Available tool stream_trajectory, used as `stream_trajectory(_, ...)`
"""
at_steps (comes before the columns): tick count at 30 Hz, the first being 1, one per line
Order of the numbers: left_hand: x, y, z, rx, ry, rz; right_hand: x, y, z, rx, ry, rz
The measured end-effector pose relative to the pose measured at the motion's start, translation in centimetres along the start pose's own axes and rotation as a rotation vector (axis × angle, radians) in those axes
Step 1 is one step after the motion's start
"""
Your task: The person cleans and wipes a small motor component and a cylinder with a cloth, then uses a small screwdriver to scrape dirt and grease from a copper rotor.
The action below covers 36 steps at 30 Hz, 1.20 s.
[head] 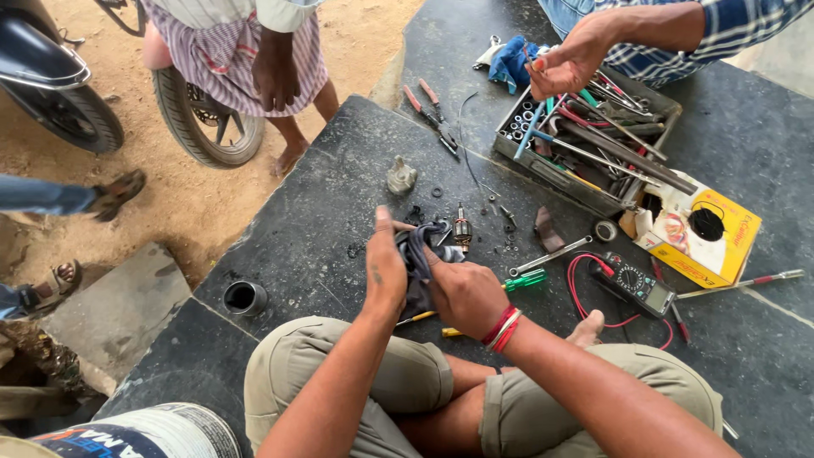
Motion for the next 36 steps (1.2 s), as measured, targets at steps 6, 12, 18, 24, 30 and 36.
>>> stream_trajectory(6, 2.8, 0.9, -0.5, 0.032, 0.085, 0.132, -0.7, 0.2, -0.6, 0.041, -0.361, -0.041)
stream_trajectory(12, 3.7, 0.6, 0.1, -0.207, 0.538, 0.006, 2.2, -0.5, -4.4, 0.176, -0.564, 0.067)
stream_trajectory(18, 4.4, 0.7, -0.6, -0.255, 0.582, 0.027, 3.5, -0.5, -1.8, 0.086, -1.325, 0.587)
stream_trajectory(24, 3.8, 2.9, 1.6, -0.299, 0.197, 0.388, 5.1, 1.2, 0.8, -0.01, -1.342, 0.709)
stream_trajectory(30, 4.8, 4.0, 2.8, -0.422, -0.064, 0.407, 9.1, 1.2, 0.9, 0.156, -1.131, 0.785)
stream_trajectory(36, 6.9, 2.3, 0.2, -0.383, 0.072, 0.359, 10.5, 2.3, 1.4, 0.006, -0.428, 0.163)
Point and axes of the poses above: each hand's wrist, its own y-axis away from the middle knuckle, its own z-axis out of the palm, x = y × z, the point moved 3 cm from there along -y, towards the middle knuckle
